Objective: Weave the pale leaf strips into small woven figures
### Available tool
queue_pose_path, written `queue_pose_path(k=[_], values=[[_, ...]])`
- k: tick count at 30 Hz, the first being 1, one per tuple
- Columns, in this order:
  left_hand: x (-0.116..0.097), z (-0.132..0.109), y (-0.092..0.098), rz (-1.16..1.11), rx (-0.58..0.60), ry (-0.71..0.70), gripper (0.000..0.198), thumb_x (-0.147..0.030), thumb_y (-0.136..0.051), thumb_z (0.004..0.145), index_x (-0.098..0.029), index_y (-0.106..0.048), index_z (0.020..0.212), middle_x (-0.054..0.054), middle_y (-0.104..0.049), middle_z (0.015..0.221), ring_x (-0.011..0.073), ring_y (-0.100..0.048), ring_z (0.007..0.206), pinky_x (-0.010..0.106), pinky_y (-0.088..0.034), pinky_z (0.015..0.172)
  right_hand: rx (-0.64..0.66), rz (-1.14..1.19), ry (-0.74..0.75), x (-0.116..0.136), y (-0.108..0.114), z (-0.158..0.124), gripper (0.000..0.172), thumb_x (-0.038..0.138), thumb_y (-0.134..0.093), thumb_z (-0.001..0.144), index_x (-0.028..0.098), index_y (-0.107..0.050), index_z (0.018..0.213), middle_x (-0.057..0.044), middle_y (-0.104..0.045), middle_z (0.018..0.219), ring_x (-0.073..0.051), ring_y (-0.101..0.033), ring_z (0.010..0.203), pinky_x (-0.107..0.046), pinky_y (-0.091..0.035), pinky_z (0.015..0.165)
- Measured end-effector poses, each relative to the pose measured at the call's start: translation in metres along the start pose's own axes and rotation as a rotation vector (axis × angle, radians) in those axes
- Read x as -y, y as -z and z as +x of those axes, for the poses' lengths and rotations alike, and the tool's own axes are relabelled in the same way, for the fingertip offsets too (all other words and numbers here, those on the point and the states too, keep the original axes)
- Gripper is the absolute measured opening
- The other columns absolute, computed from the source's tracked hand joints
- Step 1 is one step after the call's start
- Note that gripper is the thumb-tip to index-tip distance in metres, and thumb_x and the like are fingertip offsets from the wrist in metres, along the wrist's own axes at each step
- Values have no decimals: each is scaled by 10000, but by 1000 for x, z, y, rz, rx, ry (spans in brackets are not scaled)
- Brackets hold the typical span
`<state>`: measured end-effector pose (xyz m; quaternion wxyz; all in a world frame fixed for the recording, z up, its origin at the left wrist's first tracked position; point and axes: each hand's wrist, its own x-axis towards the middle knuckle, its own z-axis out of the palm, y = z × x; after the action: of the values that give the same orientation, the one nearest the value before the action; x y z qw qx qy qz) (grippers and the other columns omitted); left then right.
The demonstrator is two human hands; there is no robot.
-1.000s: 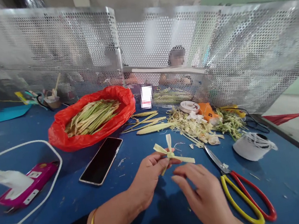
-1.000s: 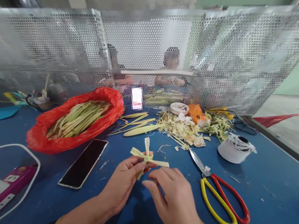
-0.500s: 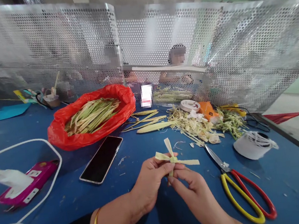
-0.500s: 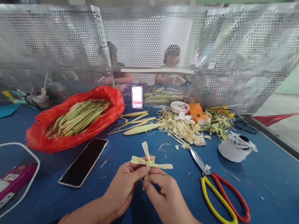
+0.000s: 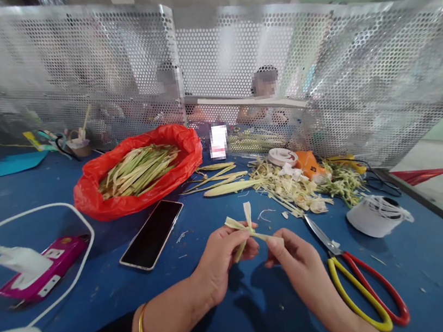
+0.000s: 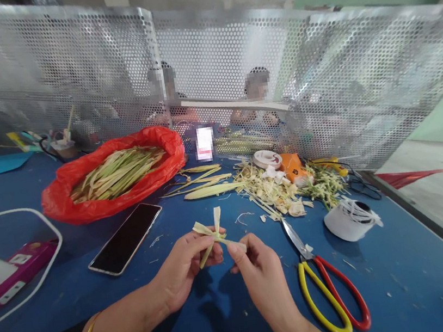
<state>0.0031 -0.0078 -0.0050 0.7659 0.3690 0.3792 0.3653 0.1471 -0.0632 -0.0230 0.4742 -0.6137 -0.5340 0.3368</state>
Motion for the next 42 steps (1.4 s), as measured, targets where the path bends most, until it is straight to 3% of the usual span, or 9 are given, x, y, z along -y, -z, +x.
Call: queue_pose_path(k=[8, 15, 17, 20, 24, 27, 31, 38, 42], values=[[13, 4, 0, 203, -80, -23, 317, -301, -761, 648, -120, -674, 893, -2, -635, 635, 114, -551, 583, 233, -451, 578, 17, -445, 349, -3, -5, -7, 333, 313, -429, 962, 202, -461, 650, 23, -520, 591, -106, -466, 525, -218, -318, 511], [16, 8, 2, 124, -128, -26, 232, -244, -758, 588, -117, -685, 768, 4, -634, 584, 104, -539, 531, 219, -437, 546, 11, -663, 695, -2, -18, -11, 259, 146, -373, 947, 200, -475, 715, -14, -564, 661, -146, -470, 565, -268, -314, 578], [14, 10, 3, 108, -135, -10, 250, -255, -764, 583, -119, -686, 779, 11, -645, 589, 110, -554, 531, 224, -446, 551, 12, -649, 690, -3, -21, -11, 265, 159, -373, 951, 198, -495, 720, -15, -573, 664, -149, -482, 570, -268, -324, 578], [7, 11, 6, 95, -125, 20, 308, -267, -770, 587, -132, -694, 853, 28, -677, 640, 130, -597, 576, 242, -474, 597, 1, -463, 495, -4, -16, -9, 316, 259, -401, 971, 203, -513, 681, 13, -549, 605, -126, -486, 527, -235, -339, 522], [2, 5, 6, 180, -36, 110, 331, -285, -770, 603, -135, -717, 894, 40, -681, 673, 146, -620, 603, 269, -485, 644, -250, -274, 270, -2, 4, 0, 225, 366, -497, 925, 205, -614, 821, -16, -631, 739, -157, -589, 681, -229, -440, 598], [8, 2, 4, 318, 53, 117, 277, -379, -731, 667, -129, -728, 785, 36, -645, 607, 140, -588, 554, 254, -453, 598, -205, -314, 309, 0, 12, 8, 190, 339, -612, 842, 220, -667, 979, -69, -654, 994, -224, -598, 941, -297, -465, 773], [14, -2, 0, 477, 107, 80, 285, -402, -681, 701, -141, -687, 587, 10, -566, 483, 107, -463, 457, 221, -349, 497, 55, -293, 301, 0, 7, 9, 139, 243, -593, 865, 226, -681, 757, -28, -669, 794, -193, -605, 801, -300, -440, 753], [9, -5, 2, 635, 263, -63, 228, -304, -611, 731, -139, -742, 645, 6, -621, 546, 126, -501, 538, 228, -376, 563, -120, -304, 424, -2, -3, -3, 193, 129, -552, 862, 205, -618, 697, -18, -653, 725, -178, -579, 749, -291, -412, 699], [11, -4, 2, 630, 274, -32, 202, -302, -638, 711, -143, -740, 640, 5, -627, 546, 140, -543, 546, 236, -405, 572, -127, -321, 463, 0, -5, -4, 202, 144, -538, 878, 207, -626, 708, -18, -663, 740, -176, -595, 763, -298, -416, 725]])
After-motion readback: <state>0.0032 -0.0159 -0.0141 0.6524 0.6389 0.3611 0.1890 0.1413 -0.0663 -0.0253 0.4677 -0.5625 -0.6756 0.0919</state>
